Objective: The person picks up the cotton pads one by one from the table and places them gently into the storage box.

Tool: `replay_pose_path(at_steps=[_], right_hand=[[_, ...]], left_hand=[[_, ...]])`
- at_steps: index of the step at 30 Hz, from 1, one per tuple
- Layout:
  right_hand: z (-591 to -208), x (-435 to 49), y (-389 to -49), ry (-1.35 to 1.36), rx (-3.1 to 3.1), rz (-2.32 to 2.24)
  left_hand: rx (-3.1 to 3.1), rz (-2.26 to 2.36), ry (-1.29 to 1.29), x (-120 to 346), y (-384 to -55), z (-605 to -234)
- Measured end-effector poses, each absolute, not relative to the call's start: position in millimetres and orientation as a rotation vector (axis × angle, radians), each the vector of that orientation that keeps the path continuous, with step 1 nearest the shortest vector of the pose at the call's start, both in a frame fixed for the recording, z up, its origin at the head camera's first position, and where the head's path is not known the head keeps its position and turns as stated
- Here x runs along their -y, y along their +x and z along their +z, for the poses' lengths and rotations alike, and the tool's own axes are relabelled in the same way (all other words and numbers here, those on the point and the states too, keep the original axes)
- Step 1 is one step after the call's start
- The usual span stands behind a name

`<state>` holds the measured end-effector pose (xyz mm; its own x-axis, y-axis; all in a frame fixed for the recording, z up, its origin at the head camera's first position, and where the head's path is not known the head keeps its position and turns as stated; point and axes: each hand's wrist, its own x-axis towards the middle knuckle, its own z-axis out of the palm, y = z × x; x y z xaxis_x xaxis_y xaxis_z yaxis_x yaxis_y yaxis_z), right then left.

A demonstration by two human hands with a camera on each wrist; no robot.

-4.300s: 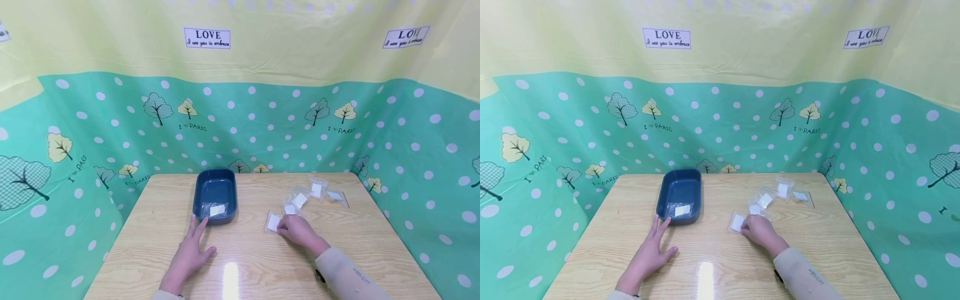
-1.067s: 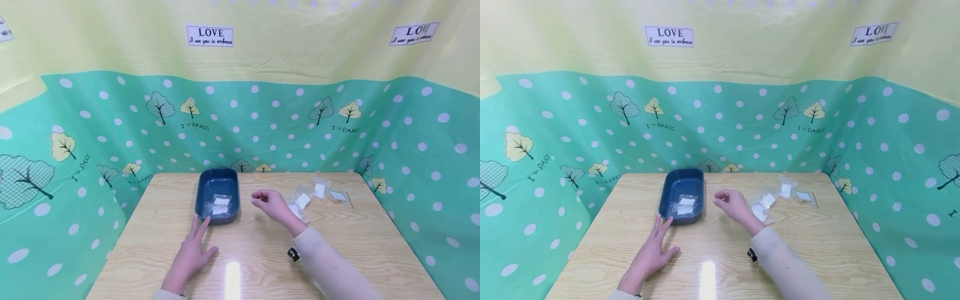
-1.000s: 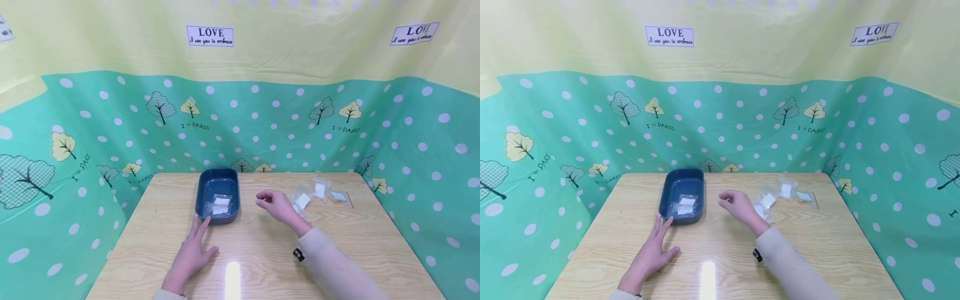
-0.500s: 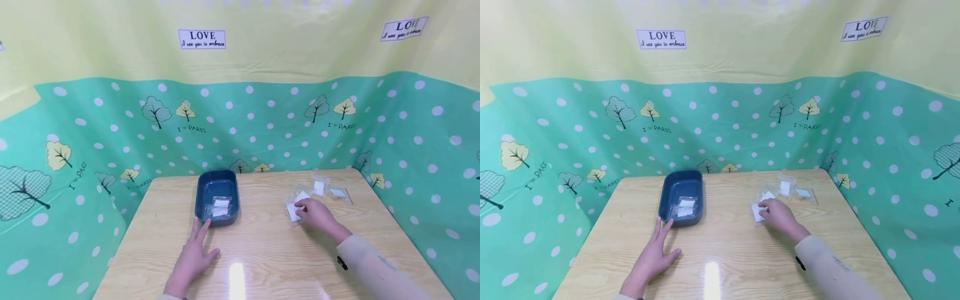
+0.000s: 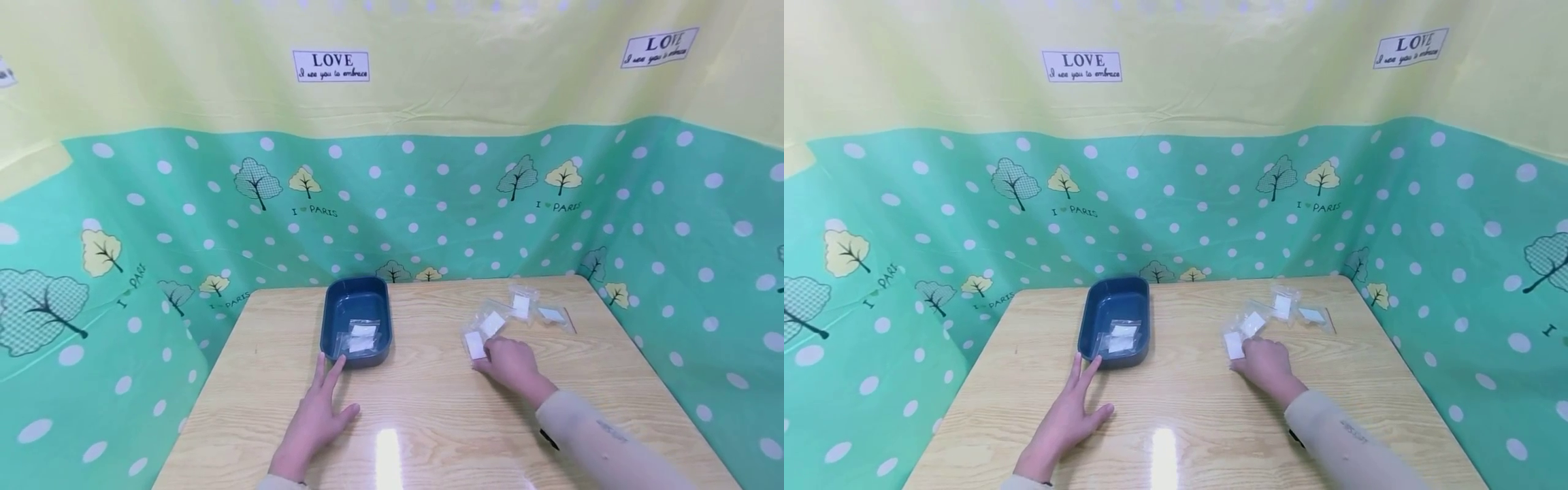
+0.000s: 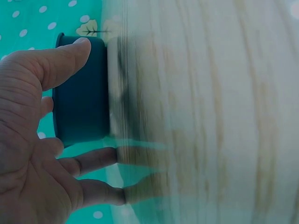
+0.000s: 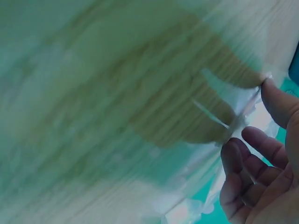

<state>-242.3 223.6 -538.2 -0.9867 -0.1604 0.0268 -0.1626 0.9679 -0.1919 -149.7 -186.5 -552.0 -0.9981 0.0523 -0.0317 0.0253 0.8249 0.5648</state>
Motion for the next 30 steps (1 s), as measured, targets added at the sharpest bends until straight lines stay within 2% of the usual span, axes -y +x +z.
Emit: replay_pose_path(at_steps=[16, 30], right_hand=[[-544.8, -222.8, -244.5, 0.441, 3.021, 0.309], [-541.7, -217.8, -240.0, 0.472, 3.039, 0.440]], left_hand=[[-2.960, 0.900, 0.052, 185.0, -150.6, -551.3], [-2.970, 0.900, 0.049, 185.7, -149.7, -552.6]])
